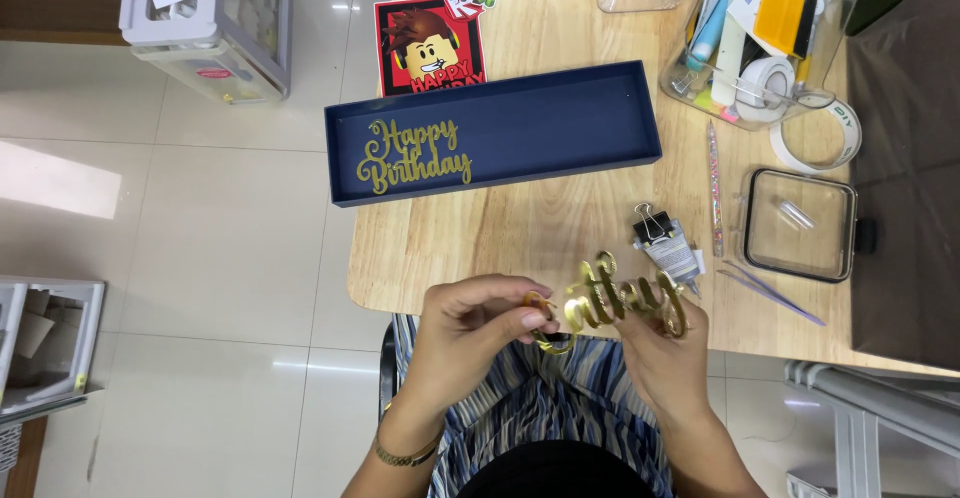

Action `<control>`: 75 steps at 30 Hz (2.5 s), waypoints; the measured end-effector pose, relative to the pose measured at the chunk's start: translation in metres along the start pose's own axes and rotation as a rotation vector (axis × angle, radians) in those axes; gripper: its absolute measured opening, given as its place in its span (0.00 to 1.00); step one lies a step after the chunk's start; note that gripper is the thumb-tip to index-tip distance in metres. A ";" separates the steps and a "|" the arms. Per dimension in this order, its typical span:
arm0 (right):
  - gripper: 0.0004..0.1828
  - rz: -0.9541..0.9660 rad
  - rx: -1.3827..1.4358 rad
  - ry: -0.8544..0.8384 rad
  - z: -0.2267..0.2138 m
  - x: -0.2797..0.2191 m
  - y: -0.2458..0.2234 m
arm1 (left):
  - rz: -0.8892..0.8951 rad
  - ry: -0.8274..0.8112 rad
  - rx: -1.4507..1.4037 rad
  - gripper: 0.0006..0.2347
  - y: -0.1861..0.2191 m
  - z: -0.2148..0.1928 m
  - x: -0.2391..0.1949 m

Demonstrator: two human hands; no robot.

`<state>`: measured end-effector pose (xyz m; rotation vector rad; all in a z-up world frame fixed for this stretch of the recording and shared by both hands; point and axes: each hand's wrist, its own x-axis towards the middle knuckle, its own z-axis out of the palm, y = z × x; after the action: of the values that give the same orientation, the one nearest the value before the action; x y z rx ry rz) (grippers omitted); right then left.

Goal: Decorating a gift box lid by applying glue to gold acrylic lettering and carefully positioning it.

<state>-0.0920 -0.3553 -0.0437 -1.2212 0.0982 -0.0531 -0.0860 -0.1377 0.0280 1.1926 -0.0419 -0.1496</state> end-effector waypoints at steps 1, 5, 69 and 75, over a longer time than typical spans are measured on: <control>0.11 0.001 0.001 -0.001 0.007 0.001 -0.002 | 0.000 0.001 0.001 0.08 0.006 -0.002 -0.003; 0.22 0.247 0.054 0.079 0.014 0.002 0.016 | 0.144 0.065 0.029 0.06 0.024 -0.010 -0.015; 0.35 -0.623 -0.353 0.305 -0.001 -0.036 -0.036 | -0.116 -0.142 -0.415 0.22 -0.008 0.087 -0.048; 0.36 -0.650 -0.274 0.370 0.004 -0.040 -0.033 | -0.084 -0.078 -0.223 0.18 -0.002 0.089 -0.048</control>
<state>-0.1307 -0.3588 -0.0097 -1.4645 0.0269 -0.8573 -0.1438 -0.2137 0.0615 0.9655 -0.0422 -0.2681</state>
